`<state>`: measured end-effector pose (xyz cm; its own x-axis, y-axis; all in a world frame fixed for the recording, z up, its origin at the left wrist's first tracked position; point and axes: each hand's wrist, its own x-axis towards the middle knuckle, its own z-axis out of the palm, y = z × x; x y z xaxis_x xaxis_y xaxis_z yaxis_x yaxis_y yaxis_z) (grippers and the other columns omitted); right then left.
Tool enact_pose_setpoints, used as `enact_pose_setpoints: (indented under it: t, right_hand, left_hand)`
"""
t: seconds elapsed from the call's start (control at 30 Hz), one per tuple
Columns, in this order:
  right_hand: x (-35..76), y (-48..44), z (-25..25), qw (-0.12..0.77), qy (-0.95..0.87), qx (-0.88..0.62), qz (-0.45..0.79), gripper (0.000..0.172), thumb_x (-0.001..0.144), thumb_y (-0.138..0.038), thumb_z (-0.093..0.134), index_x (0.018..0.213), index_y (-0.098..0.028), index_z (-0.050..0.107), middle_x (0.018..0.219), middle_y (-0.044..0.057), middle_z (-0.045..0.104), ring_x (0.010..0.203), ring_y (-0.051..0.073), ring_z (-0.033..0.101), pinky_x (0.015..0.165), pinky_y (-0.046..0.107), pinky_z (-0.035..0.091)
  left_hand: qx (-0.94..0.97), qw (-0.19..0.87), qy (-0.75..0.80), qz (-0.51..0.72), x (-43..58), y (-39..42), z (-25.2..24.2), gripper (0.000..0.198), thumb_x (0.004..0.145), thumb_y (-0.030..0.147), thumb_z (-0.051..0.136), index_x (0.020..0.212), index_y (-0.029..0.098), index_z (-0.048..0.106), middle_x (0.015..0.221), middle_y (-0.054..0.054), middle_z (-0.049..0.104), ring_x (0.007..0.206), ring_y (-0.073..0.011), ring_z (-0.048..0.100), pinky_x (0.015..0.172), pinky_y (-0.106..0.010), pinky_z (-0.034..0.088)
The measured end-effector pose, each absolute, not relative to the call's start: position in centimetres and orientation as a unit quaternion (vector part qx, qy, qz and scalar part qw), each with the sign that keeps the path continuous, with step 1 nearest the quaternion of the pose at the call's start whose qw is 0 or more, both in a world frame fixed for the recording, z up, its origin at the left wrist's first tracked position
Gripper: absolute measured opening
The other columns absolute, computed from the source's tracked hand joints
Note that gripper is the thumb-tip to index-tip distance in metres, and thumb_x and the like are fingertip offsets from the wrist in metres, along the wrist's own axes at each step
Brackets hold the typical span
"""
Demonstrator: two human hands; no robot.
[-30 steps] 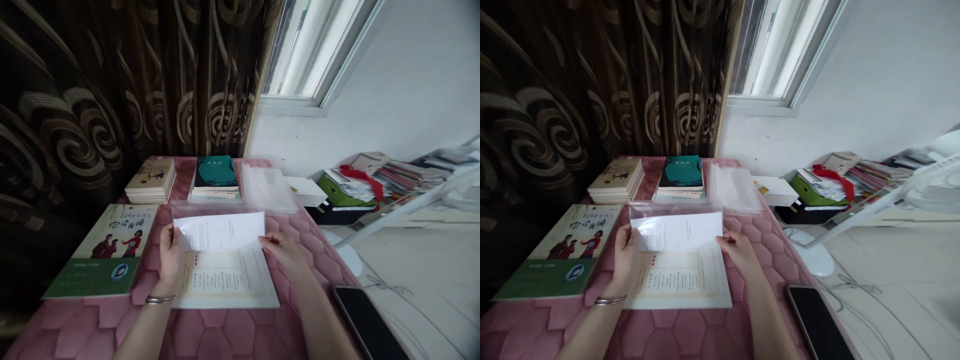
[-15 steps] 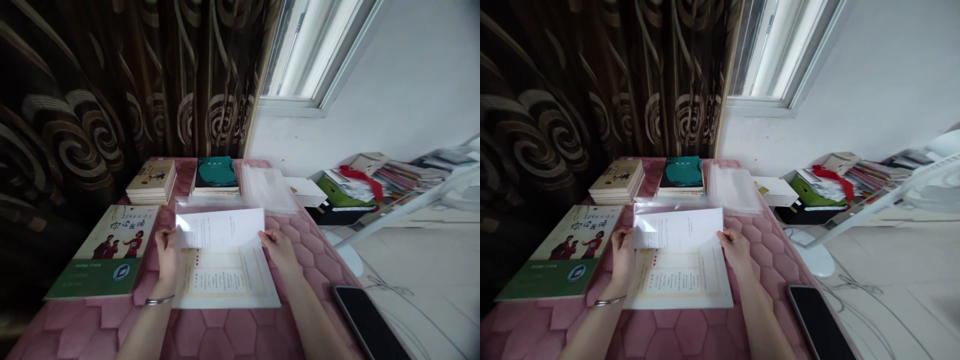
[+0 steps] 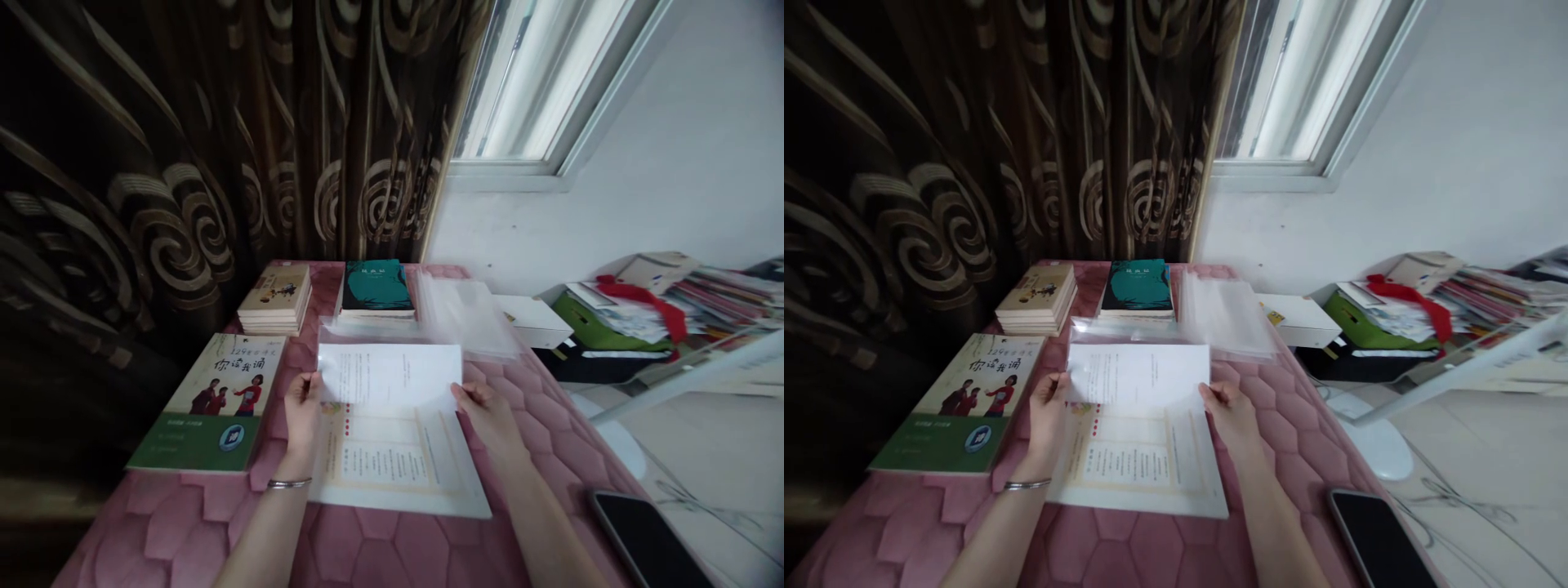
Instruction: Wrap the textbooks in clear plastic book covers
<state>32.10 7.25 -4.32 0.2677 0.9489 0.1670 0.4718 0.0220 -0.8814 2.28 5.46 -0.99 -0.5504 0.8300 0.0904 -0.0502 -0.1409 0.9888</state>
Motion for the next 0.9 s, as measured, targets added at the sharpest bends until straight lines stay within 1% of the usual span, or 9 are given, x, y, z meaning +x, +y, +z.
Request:
enact_pose_setpoints:
  t: [0.1, 0.27, 0.4, 0.53, 0.63, 0.7, 0.8, 0.9]
  right_hand:
    - [32.1, 7.2, -4.1, 0.46, -0.545, -0.635, 0.297, 0.04, 0.071, -0.058, 0.058, 0.066, -0.019, 0.061, 0.054, 0.0, 0.057, 0.054, 0.016, 0.053, 0.054, 0.028, 0.04]
    - [32.2, 7.2, -4.1, 0.456, -0.553, -0.633, 0.291, 0.038, 0.071, -0.057, 0.059, 0.061, -0.02, 0.057, 0.052, -0.001, 0.054, 0.053, 0.016, 0.052, 0.054, 0.028, 0.039]
    - [32.3, 7.3, -4.3, 0.451, -0.552, -0.639, 0.29, 0.037, 0.071, -0.057, 0.058, 0.063, -0.02, 0.058, 0.054, -0.001, 0.057, 0.055, 0.016, 0.053, 0.056, 0.028, 0.041]
    - [32.2, 7.3, -4.2, 0.453, -0.542, -0.642, 0.298, 0.038, 0.071, -0.058, 0.058, 0.063, -0.021, 0.057, 0.054, -0.001, 0.056, 0.056, 0.016, 0.054, 0.057, 0.029, 0.041]
    - [32.2, 7.0, -3.5, 0.455, -0.543, -0.627, 0.325, 0.039, 0.07, -0.058, 0.059, 0.062, -0.021, 0.056, 0.052, -0.003, 0.053, 0.054, 0.016, 0.052, 0.056, 0.028, 0.04]
    - [32.3, 6.7, -2.8, 0.438, -0.54, -0.626, 0.354, 0.038, 0.069, -0.058, 0.061, 0.061, -0.021, 0.057, 0.052, -0.002, 0.054, 0.055, 0.016, 0.052, 0.056, 0.028, 0.041]
    - [32.6, 6.1, -1.6, 0.399, -0.52, -0.635, 0.409, 0.035, 0.065, -0.054, 0.066, 0.062, -0.02, 0.06, 0.057, 0.0, 0.057, 0.058, 0.016, 0.056, 0.058, 0.028, 0.045]
    - [32.7, 5.6, -0.8, 0.395, -0.492, -0.637, 0.443, 0.033, 0.061, -0.05, 0.071, 0.063, -0.019, 0.061, 0.062, 0.0, 0.058, 0.06, 0.015, 0.058, 0.061, 0.028, 0.049]
  left_hand:
    - [0.343, 0.301, 0.585, 0.67, 2.5, 5.6, -0.9, 0.027, 0.07, 0.042, 0.066, 0.064, 0.017, 0.057, 0.059, 0.002, 0.055, 0.058, -0.0112, 0.047, 0.056, -0.022, 0.038]
    - [0.325, 0.307, 0.606, 0.657, 2.8, 5.9, -1.2, 0.033, 0.069, 0.047, 0.068, 0.063, 0.018, 0.053, 0.057, 0.003, 0.054, 0.054, -0.0108, 0.046, 0.052, -0.023, 0.037]
    - [0.311, 0.332, 0.589, 0.667, 2.6, 5.9, -1.6, 0.025, 0.073, 0.041, 0.064, 0.067, 0.019, 0.053, 0.06, 0.004, 0.054, 0.056, -0.0105, 0.047, 0.054, -0.022, 0.038]
    - [0.313, 0.347, 0.574, 0.672, 1.9, 6.1, -2.2, 0.019, 0.07, 0.035, 0.064, 0.066, 0.018, 0.055, 0.063, 0.003, 0.056, 0.06, -0.0114, 0.05, 0.059, -0.023, 0.04]
    - [0.344, 0.334, 0.58, 0.659, 1.6, 6.3, -2.5, 0.02, 0.07, 0.035, 0.066, 0.066, 0.018, 0.058, 0.062, 0.001, 0.057, 0.059, -0.0118, 0.05, 0.059, -0.024, 0.04]
    - [0.353, 0.323, 0.583, 0.657, 1.7, 6.3, -2.6, 0.02, 0.071, 0.036, 0.065, 0.068, 0.017, 0.06, 0.064, 0.0, 0.059, 0.06, -0.0125, 0.051, 0.059, -0.024, 0.04]
    - [0.353, 0.303, 0.59, 0.66, 2.1, 6.4, -2.6, 0.021, 0.072, 0.038, 0.064, 0.07, 0.018, 0.059, 0.065, 0.0, 0.059, 0.061, -0.0128, 0.05, 0.059, -0.025, 0.04]
    - [0.342, 0.293, 0.589, 0.671, 2.3, 6.5, -2.5, 0.021, 0.069, 0.038, 0.066, 0.07, 0.018, 0.059, 0.066, 0.0, 0.059, 0.063, -0.0131, 0.052, 0.06, -0.025, 0.041]
